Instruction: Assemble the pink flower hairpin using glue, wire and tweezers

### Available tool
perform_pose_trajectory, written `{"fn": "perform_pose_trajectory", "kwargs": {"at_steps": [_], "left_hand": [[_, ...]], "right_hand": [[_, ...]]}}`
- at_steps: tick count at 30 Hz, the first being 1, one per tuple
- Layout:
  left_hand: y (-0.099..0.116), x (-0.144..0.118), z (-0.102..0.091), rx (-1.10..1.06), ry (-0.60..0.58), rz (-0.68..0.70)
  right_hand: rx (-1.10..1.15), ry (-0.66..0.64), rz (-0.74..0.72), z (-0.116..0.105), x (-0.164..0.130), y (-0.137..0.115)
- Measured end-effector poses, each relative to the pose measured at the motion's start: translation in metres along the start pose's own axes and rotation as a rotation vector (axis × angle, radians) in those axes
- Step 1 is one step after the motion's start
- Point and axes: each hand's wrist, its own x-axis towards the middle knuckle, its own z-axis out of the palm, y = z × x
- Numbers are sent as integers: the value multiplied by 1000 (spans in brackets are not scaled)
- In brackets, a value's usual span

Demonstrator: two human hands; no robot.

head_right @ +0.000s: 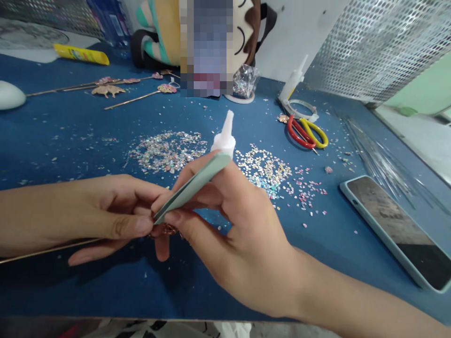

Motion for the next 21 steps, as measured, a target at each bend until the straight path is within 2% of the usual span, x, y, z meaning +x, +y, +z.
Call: {"fn": "perform_pose_trajectory", "kwargs": {"at_steps": [4,10,16,21], "left_hand": [[-1,1,-2,13,0,0],[2,-2,-4,51,-28,-43],[4,-4,-6,148,-97,-66],[2,-3,-8,115,-142,-67]], "right_hand": [[-91,19,-40,0,-2,-4],[-246,95,-211,-8,0,-5],[-313,-137,-221,-19,2,4],[-340,-184,-210,-18,-1,2]]}}
